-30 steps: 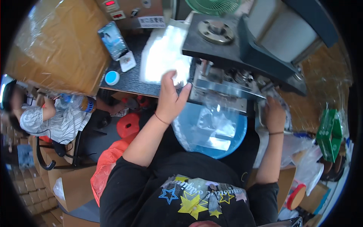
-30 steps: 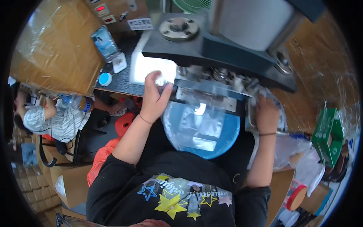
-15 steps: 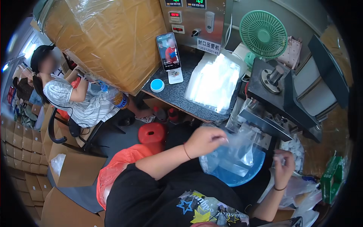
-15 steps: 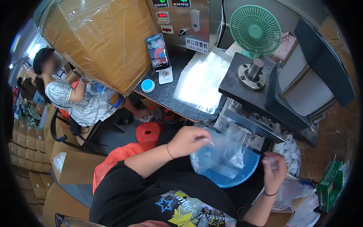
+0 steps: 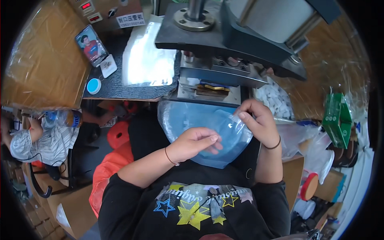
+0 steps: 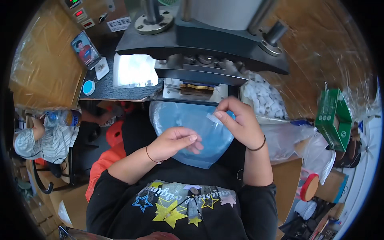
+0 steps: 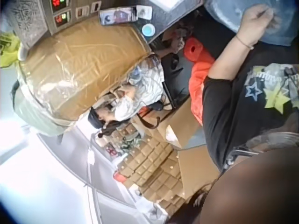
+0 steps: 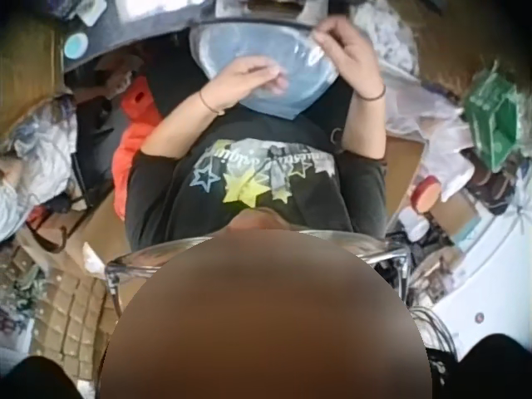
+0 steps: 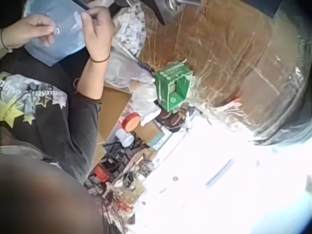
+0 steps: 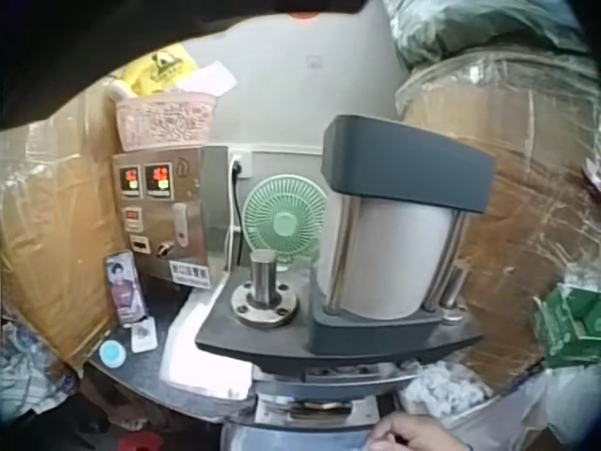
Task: The person is placing small items into plastic bags, sealing them using a heat sealing machine, and then placing the bags into cardboard shipping boxes.
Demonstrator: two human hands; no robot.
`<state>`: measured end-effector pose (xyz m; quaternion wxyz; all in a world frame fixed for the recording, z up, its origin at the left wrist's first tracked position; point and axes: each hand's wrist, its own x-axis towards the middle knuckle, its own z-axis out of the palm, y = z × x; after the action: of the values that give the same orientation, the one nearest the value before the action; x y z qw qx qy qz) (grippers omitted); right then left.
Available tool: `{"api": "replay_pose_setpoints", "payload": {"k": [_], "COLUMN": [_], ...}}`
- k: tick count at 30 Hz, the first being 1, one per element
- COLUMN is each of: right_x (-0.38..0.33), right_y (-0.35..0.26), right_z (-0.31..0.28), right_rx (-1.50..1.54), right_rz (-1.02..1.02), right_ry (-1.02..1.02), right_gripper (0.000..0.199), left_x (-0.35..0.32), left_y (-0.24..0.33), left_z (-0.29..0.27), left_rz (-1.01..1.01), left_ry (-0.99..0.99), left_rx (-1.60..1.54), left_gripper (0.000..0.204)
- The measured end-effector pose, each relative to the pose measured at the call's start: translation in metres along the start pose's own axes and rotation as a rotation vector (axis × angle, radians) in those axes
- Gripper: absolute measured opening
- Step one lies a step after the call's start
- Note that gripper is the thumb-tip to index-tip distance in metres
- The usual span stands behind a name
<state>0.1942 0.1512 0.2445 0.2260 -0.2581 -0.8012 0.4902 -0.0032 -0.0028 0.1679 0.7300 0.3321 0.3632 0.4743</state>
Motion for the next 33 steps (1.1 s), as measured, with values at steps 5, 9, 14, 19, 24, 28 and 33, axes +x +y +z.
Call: {"api": "replay_pose_setpoints", "payload": {"k": [5,9,14,19,24,28,33], "right_x": [-0.008,-0.016,-0.012,-0.02,-0.014,-0.007,-0.011], "right_y": [0.026,0.06,0.08,0.097,0.066,0.071,0.089], "right_z": [-0.041,-0.064,-0.065,-0.071,-0.058,-0.066,-0.066], "right_rx": [-0.964,-1.025,-0.95,-0.951,-0.755,-0.99,-0.937], "right_rz": [0.096,0.297,0.223,0.088,0.145,0.02,-0.068], "right_ry": [0.343,0.224,0.216,0.273,0.303,0.155,0.368], "right_gripper": [0.029,0.033,0.03,0.024,0.024,0.024,0.025], "left_x": [0.007,0.027,0.04,0.033,-0.005,-0.029,-0.039], "left_y": [0.0,0.019,0.024,0.04,0.068,0.052,0.031], "left_z": [-0.01,-0.027,-0.049,-0.079,-0.144,-0.115,-0.098], "left_rz": [-0.122,-0.08,-0.038,0.512,0.395,0.494,0.479], "left_ry": [0.064,0.197,0.193,0.741,0.834,0.681,0.699], "left_rx": [-0.085,-0.05,-0.149,0.389,2.005,1.85,0.501], "left_gripper": [0.026,0.025,0.022,0.036,0.062,0.046,0.014]}}
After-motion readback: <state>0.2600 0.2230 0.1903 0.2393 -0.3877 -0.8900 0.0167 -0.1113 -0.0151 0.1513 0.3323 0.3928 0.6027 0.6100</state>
